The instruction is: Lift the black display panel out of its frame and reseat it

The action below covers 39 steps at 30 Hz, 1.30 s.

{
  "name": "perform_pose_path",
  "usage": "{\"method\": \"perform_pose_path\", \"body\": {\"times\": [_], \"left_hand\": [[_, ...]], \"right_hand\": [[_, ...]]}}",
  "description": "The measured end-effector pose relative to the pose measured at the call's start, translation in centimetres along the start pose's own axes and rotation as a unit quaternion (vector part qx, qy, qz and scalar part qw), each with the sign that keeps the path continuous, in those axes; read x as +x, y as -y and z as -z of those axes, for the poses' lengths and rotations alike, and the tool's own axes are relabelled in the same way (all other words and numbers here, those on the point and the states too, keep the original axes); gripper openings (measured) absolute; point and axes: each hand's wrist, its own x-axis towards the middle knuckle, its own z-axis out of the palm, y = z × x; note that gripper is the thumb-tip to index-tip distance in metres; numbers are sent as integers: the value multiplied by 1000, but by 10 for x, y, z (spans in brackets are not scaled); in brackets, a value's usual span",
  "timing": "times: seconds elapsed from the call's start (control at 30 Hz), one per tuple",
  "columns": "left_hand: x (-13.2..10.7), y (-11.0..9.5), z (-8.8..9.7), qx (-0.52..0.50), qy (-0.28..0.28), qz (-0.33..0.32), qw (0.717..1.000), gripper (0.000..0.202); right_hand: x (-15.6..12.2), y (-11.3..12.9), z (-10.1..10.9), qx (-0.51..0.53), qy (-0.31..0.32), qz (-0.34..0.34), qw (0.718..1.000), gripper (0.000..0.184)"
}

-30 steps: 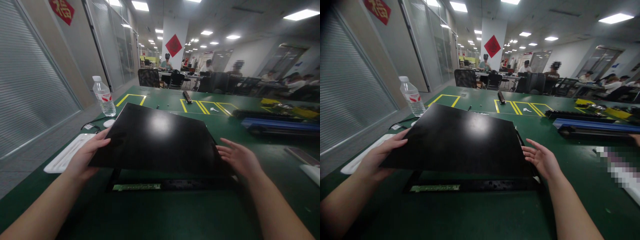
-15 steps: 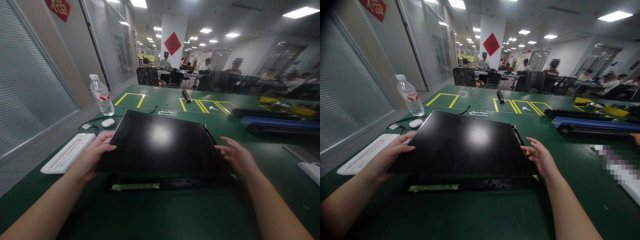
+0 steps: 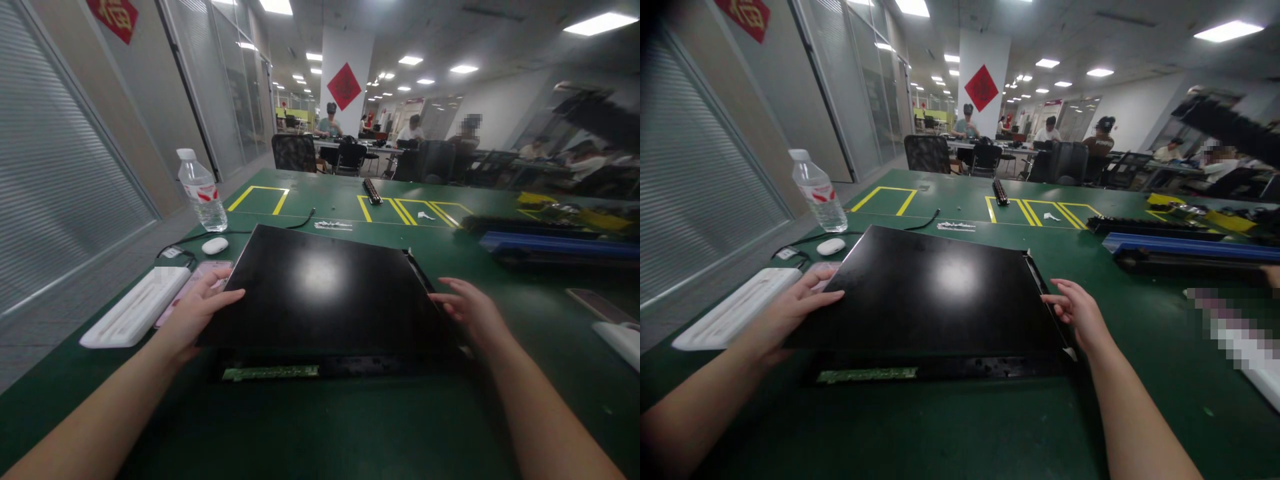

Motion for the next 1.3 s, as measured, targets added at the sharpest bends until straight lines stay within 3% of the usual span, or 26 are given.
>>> {"method": "perform_pose_path", "body": {"times": [0.23, 0.7, 1.3], "left_hand": [[7, 14, 5, 3, 13, -14, 1000, 68], [4, 11, -7, 2, -13, 20, 1000, 61], [5, 16, -6, 15, 14, 23, 1000, 67]], "right_hand": [[-9, 4, -8, -37, -64, 41, 996, 38], [-16, 13, -12, -59, -86, 42, 994, 31], [-21, 18, -16, -81, -105, 45, 990, 29]]}}
